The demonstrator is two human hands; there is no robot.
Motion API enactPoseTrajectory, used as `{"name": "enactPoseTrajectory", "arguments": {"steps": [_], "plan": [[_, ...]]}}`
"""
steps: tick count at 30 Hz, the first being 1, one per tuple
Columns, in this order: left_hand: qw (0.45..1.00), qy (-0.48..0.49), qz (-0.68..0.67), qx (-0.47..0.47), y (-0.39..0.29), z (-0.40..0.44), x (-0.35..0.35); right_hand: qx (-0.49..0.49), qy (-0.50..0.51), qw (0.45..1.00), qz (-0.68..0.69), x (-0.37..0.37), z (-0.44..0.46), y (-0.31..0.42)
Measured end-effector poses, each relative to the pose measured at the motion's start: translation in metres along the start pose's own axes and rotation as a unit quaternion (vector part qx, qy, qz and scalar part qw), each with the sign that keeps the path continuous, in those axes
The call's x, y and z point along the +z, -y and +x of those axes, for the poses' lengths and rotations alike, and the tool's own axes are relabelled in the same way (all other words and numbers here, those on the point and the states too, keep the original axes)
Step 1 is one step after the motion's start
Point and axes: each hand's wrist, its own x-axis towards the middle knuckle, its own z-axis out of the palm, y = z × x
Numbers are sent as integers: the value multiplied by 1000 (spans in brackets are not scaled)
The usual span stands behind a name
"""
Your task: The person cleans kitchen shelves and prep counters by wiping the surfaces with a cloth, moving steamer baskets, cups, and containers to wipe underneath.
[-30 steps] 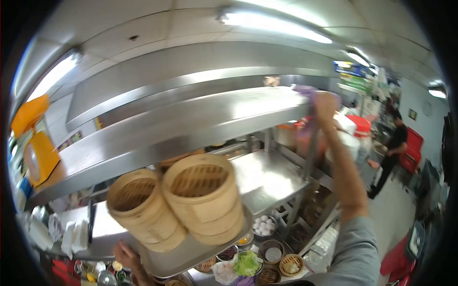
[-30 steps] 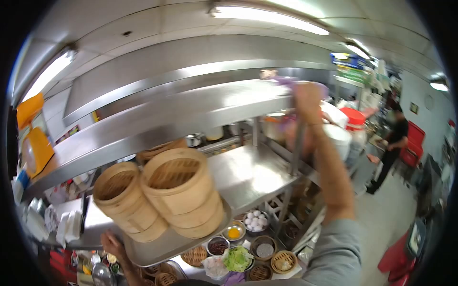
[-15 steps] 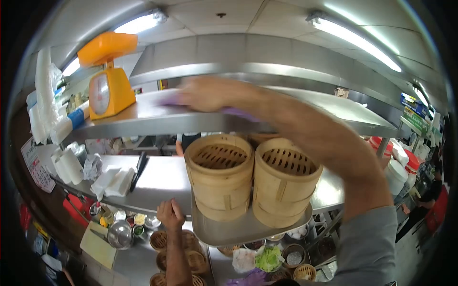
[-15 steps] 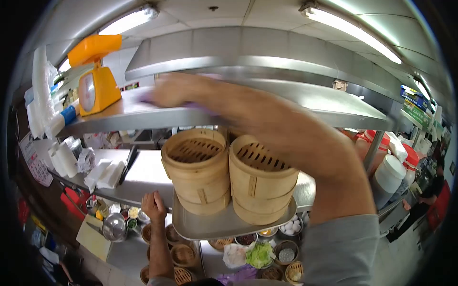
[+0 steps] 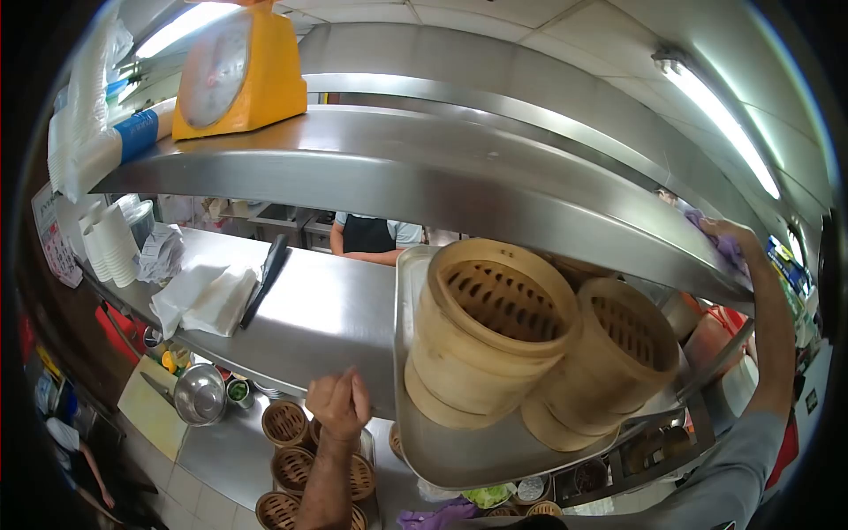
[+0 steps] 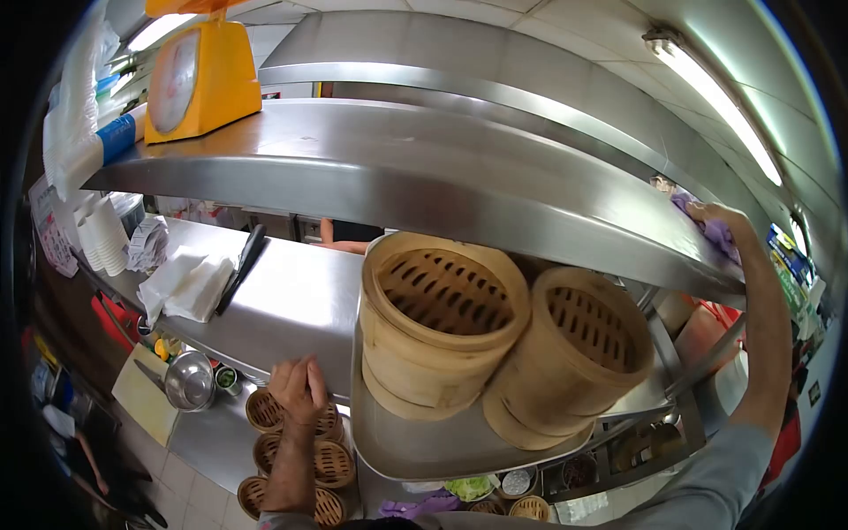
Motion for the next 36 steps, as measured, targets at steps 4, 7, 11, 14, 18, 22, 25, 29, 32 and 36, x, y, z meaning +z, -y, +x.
{"name": "enactPoseTrajectory", "arguments": {"steps": [4,7,11,14,18,22,25,29,32,36], "plan": [[1000,1,-13,-7,0,1,-3,-113,32,992,-48,-3,93,96],[1000,4,-18,-15,3,-1,0,-186,75,979,37,27,75,281],[999,10,-17,-27,2,2,-4,-379,34,923,58,64,51,449],[999,24,-13,-31,-1,3,-2,-430,36,900,58,65,48,430],[999,26,-1,-35,0,-1,-4,-230,73,970,-11,32,32,319],[999,19,-2,-31,1,2,-3,-5,26,997,-74,-5,34,102],[999,4,-9,-33,-4,2,-3,-37,-16,997,60,0,-18,26],[1000,-13,-1,-26,-2,-2,0,-78,-6,996,49,8,-23,48],[1000,-25,-1,4,-5,4,1,-234,36,971,20,20,-31,170],[1000,-5,10,-16,-5,-1,0,-495,145,856,38,49,-123,384]]}}
